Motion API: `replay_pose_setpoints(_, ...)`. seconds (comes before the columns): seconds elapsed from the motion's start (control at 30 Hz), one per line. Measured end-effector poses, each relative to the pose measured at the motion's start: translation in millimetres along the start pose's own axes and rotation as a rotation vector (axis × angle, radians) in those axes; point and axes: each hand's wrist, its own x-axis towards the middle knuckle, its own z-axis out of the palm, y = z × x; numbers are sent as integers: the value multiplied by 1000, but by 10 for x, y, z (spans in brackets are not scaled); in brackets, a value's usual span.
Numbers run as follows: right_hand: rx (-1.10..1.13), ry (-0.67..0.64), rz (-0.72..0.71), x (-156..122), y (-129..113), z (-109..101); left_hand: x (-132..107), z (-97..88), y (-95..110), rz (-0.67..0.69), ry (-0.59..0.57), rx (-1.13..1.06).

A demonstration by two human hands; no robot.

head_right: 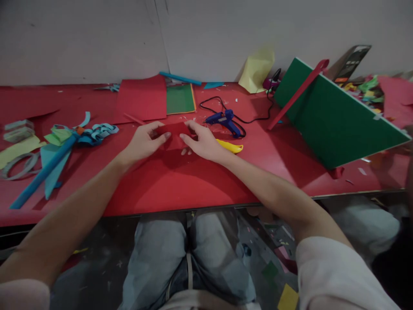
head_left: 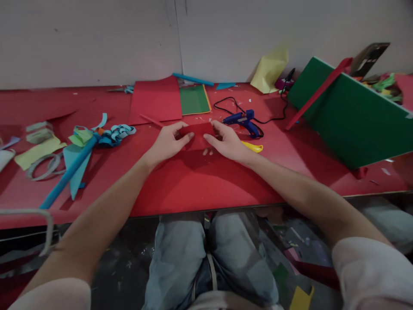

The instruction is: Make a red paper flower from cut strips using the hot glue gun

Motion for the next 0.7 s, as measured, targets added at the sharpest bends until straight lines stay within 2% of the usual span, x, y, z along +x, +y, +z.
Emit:
replay_pose_setpoints(0.07, -142, 91, -55, 48, -31, -32, 21, 24, -17, 15, 27, -41)
replay_pose_setpoints(0.2, -511, 244, -340, 123, -11, -104, 15, 49, -56, 69, 25, -35)
replay_pose_setpoints(0.3, -547, 279, -492, 72, 63, -105, -44, 89, -63, 120, 58, 83)
replay_pose_setpoints(0.37, -549, 293, -576, 0, 96, -92, -70, 138, -51, 161, 125, 155)
replay_pose_setpoints(0.47, -509, 353, -611, -87, 86, -92, -21, 231, -30, 194, 205, 113)
replay_pose_setpoints(0.57, -448, 397, -563, -113, 43, -125, 92, 311, -23, 174, 191, -20)
replay_pose_setpoints(0.7, -443, 362, -571, -118, 15, -157, 101, 297, -9, 97, 195, -121)
